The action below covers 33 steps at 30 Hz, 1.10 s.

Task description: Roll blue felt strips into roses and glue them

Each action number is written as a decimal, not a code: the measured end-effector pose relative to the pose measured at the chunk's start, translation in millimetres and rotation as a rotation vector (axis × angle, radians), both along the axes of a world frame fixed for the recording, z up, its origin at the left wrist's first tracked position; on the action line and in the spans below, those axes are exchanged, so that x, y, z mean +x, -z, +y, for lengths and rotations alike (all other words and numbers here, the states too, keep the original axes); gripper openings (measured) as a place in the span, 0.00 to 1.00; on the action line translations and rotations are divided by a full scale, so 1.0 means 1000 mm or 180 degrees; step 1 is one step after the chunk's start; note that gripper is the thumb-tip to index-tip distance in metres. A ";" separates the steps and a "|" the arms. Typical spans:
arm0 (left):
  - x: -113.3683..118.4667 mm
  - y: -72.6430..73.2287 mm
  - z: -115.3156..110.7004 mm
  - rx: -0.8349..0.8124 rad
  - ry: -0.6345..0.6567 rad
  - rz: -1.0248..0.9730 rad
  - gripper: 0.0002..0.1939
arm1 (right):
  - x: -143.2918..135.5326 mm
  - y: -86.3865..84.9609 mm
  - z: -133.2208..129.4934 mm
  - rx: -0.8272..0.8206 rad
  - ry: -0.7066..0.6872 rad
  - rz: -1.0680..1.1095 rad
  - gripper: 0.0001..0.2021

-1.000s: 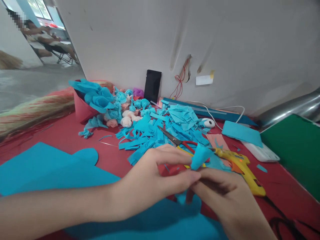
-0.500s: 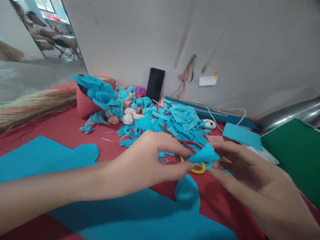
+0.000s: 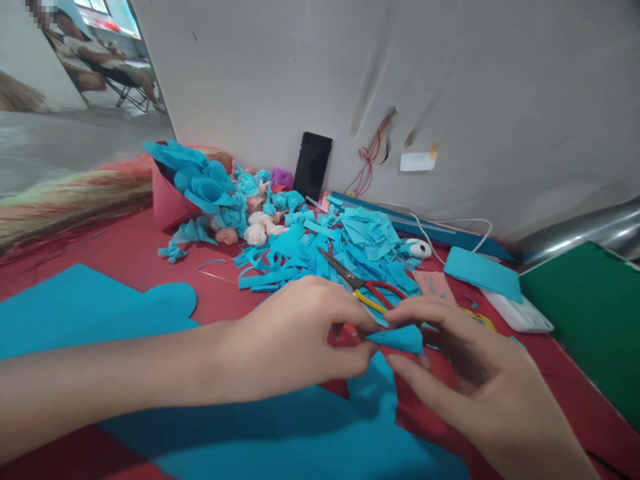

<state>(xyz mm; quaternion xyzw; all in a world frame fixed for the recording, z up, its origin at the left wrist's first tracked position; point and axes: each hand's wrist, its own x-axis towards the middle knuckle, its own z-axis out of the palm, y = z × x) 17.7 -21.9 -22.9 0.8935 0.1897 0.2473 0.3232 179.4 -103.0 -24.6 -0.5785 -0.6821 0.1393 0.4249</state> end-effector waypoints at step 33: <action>0.009 0.006 -0.012 -0.1684 -0.0401 -0.1292 0.05 | -0.009 0.006 -0.004 -0.1254 0.0024 0.2726 0.07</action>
